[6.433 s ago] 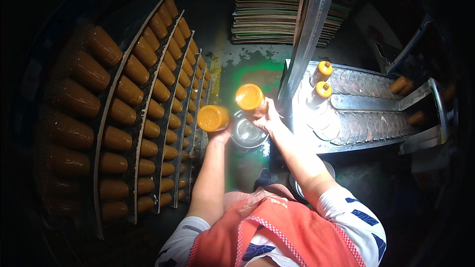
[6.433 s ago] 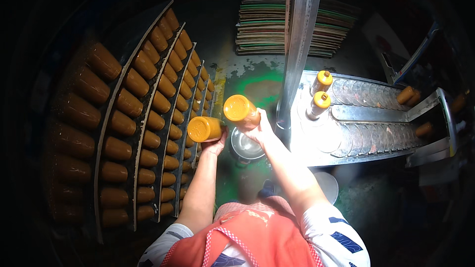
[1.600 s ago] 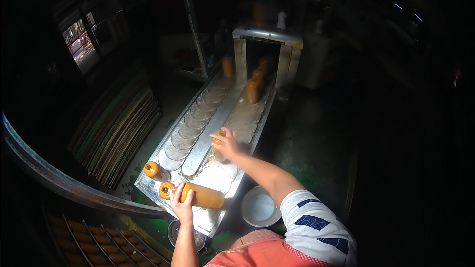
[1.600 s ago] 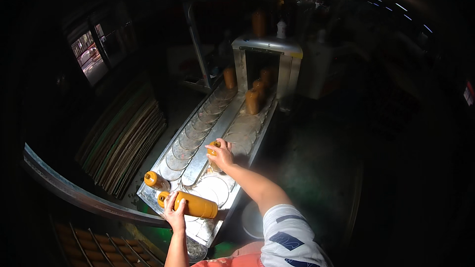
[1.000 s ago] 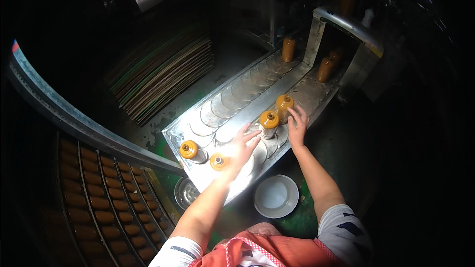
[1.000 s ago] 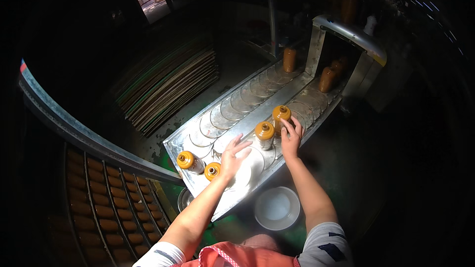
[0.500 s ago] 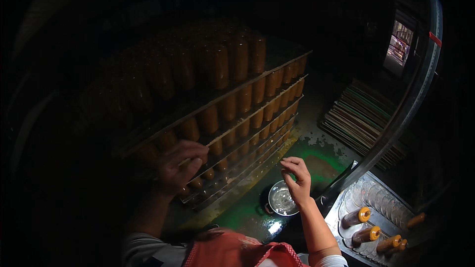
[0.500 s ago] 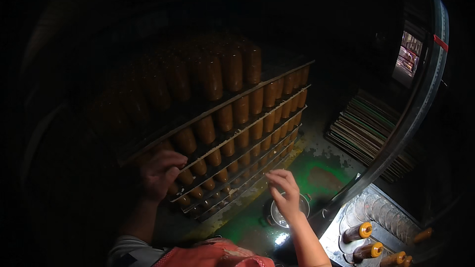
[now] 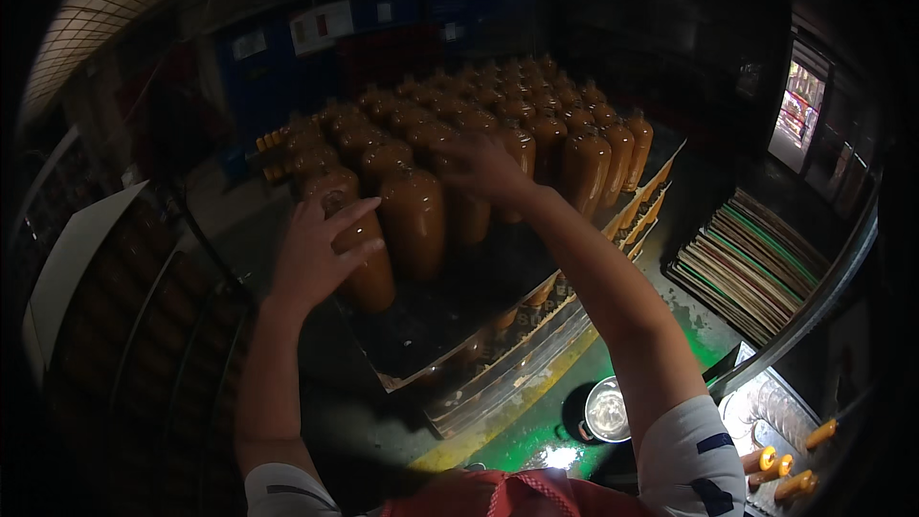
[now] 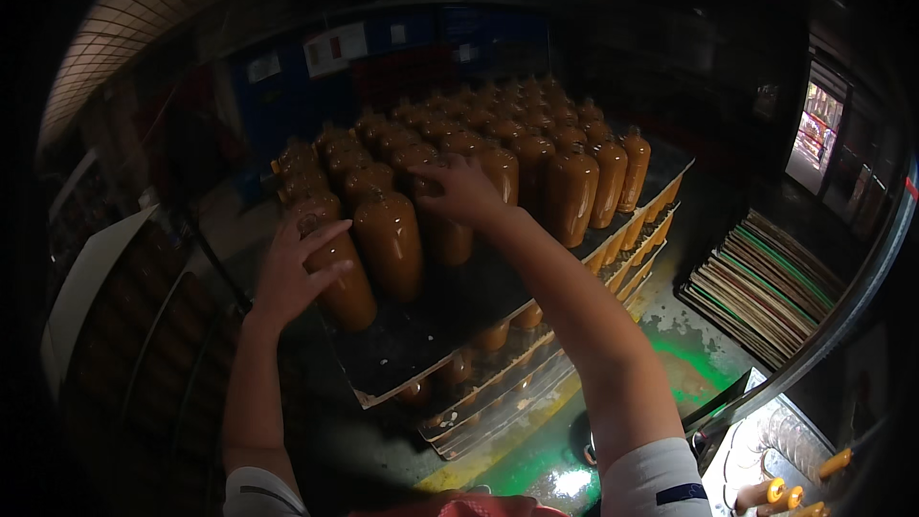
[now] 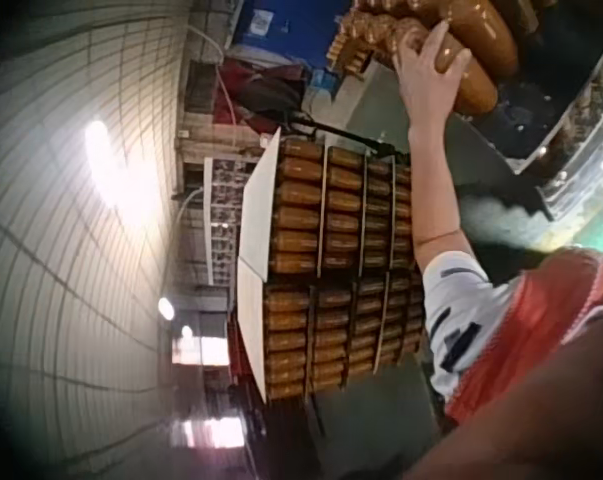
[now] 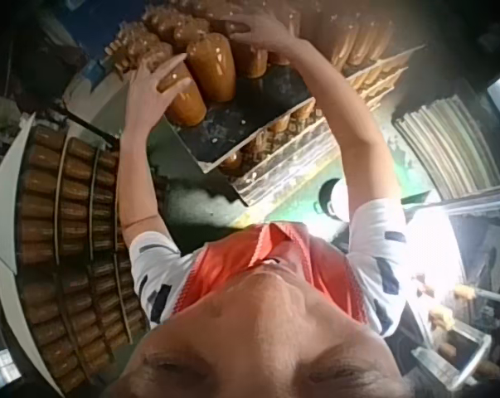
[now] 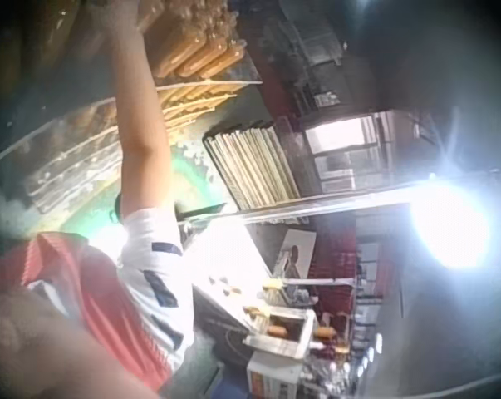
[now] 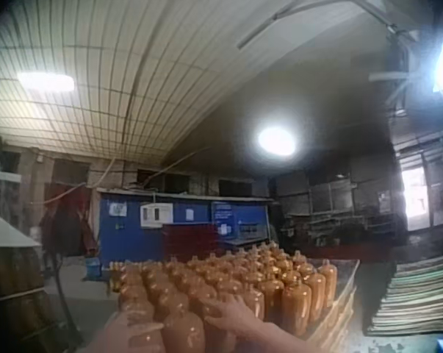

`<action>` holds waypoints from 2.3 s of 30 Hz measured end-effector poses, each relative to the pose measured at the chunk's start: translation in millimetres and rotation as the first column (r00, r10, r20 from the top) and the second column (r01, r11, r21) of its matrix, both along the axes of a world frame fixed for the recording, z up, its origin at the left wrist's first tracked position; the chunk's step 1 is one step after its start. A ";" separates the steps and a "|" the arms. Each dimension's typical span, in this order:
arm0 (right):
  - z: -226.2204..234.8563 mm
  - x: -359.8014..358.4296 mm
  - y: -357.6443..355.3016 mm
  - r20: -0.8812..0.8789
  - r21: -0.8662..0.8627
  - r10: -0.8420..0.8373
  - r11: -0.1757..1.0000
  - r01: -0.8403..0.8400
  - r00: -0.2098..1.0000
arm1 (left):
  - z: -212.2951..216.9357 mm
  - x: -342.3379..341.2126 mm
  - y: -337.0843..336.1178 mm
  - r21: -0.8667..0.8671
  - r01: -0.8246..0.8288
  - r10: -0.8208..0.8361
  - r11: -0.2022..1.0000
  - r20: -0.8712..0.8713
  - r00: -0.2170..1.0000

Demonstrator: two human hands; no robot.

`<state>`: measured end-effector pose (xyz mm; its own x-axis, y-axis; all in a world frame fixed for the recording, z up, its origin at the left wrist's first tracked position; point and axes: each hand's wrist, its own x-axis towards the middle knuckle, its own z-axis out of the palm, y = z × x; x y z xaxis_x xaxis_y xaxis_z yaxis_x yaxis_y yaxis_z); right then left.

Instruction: The person moves a pallet of amber containers with a manual pallet jack, then repeatedly picks up containers, pours liquid from a metal bowl into each, and places them onto a conveyor belt. The process continues with multiple containers being filled and transferred.

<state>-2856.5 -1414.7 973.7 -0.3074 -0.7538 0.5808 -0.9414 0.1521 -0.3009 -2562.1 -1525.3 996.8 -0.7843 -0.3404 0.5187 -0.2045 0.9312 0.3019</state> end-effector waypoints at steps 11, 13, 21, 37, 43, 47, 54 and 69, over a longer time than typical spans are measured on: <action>-39.4 30.4 80.9 -0.083 -0.402 0.001 0.915 -0.034 0.997 | -50.0 34.8 11.0 -0.177 0.046 -0.137 0.983 -0.543 0.829; -54.0 26.9 138.9 0.109 -0.552 0.081 0.834 -0.007 0.991 | -53.2 47.1 44.2 -0.087 0.144 -0.167 0.986 -0.604 0.780; -170.3 6.6 372.7 0.765 -0.643 0.403 0.531 0.553 0.502 | -152.3 -54.0 219.3 0.708 0.698 0.036 0.105 -0.704 0.709; -362.2 -30.7 515.3 0.407 -0.141 0.898 0.243 0.960 -0.168 | -581.7 -359.1 427.9 0.840 0.446 -0.795 0.310 -0.028 0.606; -386.5 -32.1 522.8 0.254 -0.359 0.966 0.135 0.923 -0.042 | -627.6 -394.6 426.7 0.912 -0.068 -0.726 -0.404 -0.275 0.631; -397.5 -4.1 547.0 0.368 -0.233 0.929 0.128 0.964 -0.034 | -584.5 -400.9 422.2 0.035 -0.575 -0.573 -0.818 0.042 0.818; -361.6 128.2 704.2 0.747 -0.211 0.637 -0.047 0.976 0.192 | -487.2 -347.4 480.9 0.701 -0.469 -0.719 -0.537 -0.090 0.690; -418.7 157.6 1030.9 0.457 -0.062 -0.794 -0.479 0.876 -0.402 | -424.2 -206.2 991.4 0.426 0.898 -0.989 -0.113 -0.138 -0.058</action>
<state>-2698.9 -383.9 555.0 -0.3813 0.8227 0.4217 0.4308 0.5617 -0.7063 -2768.3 -533.9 572.6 -0.4864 0.7622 0.4272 0.7158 0.0673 0.6951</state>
